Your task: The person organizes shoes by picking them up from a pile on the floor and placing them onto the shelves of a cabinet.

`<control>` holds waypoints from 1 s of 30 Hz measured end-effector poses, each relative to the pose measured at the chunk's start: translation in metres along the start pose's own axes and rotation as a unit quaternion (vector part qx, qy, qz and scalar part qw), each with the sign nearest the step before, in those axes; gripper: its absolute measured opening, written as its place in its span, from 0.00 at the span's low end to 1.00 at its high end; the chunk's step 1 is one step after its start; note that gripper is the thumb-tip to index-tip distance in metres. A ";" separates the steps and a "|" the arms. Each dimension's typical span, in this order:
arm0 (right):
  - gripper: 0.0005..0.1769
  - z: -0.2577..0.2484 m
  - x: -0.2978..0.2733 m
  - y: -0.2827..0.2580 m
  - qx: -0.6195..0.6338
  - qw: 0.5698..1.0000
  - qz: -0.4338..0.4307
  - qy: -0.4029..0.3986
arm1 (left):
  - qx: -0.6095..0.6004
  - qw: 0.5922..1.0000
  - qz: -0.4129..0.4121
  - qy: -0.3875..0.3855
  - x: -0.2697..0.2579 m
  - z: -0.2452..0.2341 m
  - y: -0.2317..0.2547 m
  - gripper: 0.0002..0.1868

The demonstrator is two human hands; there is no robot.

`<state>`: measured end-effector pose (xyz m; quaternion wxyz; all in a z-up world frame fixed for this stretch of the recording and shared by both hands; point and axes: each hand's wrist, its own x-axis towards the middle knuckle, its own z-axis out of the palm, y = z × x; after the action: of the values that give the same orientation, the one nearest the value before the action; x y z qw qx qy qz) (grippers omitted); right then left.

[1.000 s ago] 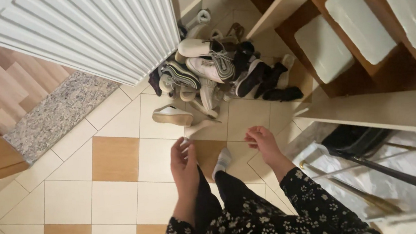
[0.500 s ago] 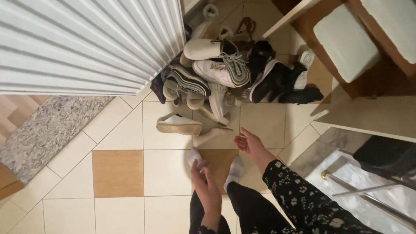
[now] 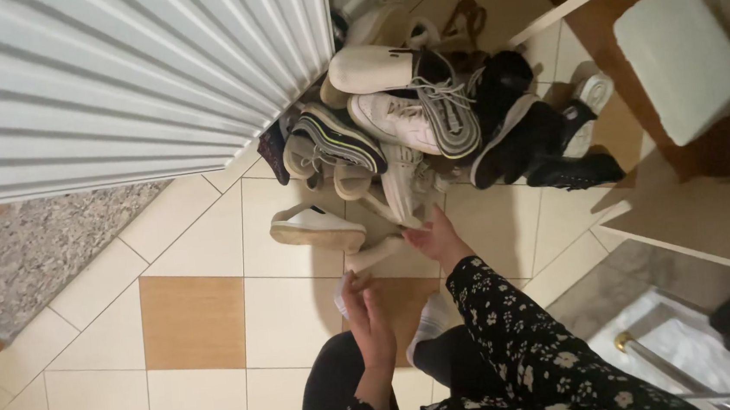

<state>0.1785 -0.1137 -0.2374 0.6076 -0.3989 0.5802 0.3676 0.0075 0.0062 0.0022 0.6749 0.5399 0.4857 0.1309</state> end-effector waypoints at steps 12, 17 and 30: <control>0.48 0.007 0.161 0.021 0.142 0.969 0.115 -0.164 | 0.017 0.999 0.042 -0.024 0.047 0.022 0.020 0.30; 0.26 0.018 0.091 0.022 0.251 0.940 0.079 -0.218 | 0.009 0.999 0.038 -0.031 0.051 0.026 0.014 0.28; 0.24 0.023 -0.010 0.015 0.202 0.979 -0.013 0.018 | 0.048 0.998 0.043 -0.001 0.019 0.015 -0.002 0.28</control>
<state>0.1741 -0.0867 -0.2281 0.6701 -0.2822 0.6477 0.2277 0.0282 0.0100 -0.0102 0.6427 0.5922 0.4666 0.1361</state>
